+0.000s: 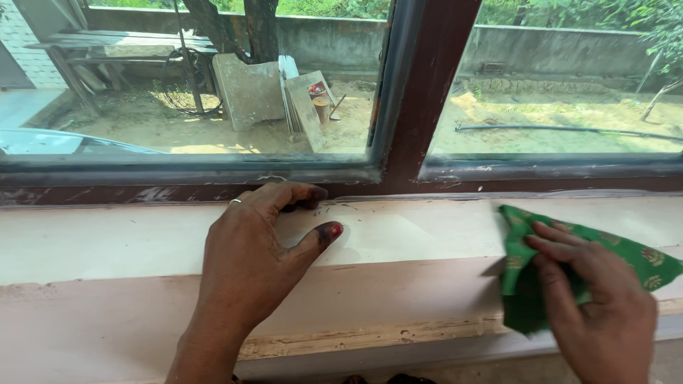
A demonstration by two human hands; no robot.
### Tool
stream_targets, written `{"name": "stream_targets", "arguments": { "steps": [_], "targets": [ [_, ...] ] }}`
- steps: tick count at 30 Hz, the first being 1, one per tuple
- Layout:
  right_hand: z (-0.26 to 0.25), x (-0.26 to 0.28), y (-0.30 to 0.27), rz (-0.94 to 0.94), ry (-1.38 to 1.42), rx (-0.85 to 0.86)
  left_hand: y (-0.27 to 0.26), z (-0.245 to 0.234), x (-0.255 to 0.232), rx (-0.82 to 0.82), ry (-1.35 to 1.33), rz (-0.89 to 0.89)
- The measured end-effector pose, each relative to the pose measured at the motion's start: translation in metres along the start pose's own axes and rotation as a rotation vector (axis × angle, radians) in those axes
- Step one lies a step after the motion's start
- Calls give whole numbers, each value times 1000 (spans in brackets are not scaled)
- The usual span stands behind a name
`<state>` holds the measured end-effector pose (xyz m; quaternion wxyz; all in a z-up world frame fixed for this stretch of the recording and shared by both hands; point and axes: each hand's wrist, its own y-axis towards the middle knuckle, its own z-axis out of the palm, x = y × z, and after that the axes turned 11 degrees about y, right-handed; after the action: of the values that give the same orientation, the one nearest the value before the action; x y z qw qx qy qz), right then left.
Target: The person wipes the window sill with a green patterned cloth, moving back and forth along the length of the sill. They use their left hand to steady themselves against the window frame while scrubbing with their right hand.
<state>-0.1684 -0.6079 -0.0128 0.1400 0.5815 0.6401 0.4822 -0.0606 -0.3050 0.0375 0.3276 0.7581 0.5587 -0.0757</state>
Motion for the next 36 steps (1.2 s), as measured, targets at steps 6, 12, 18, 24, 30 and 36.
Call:
{"name": "stream_targets", "arguments": {
  "steps": [6, 12, 18, 24, 30, 36],
  "targets": [
    [44, 27, 8, -52, 31, 83, -2, 3, 0, -29, -8, -6],
    [123, 132, 13, -341, 271, 233, 0, 7, 14, -84, -127, -35],
    [114, 103, 19, -275, 180, 323, 0, 2, 14, -35, -235, -79],
    [12, -69, 23, -76, -145, 158, -1, -1, 8, 2, -220, -145],
    [-50, -150, 48, 313, -454, 227, -1, 0, 6, -18, -193, -96],
    [56, -14, 31, -15, -340, 311, 1, 4, 11, -12, -225, -115]
  ]
}}
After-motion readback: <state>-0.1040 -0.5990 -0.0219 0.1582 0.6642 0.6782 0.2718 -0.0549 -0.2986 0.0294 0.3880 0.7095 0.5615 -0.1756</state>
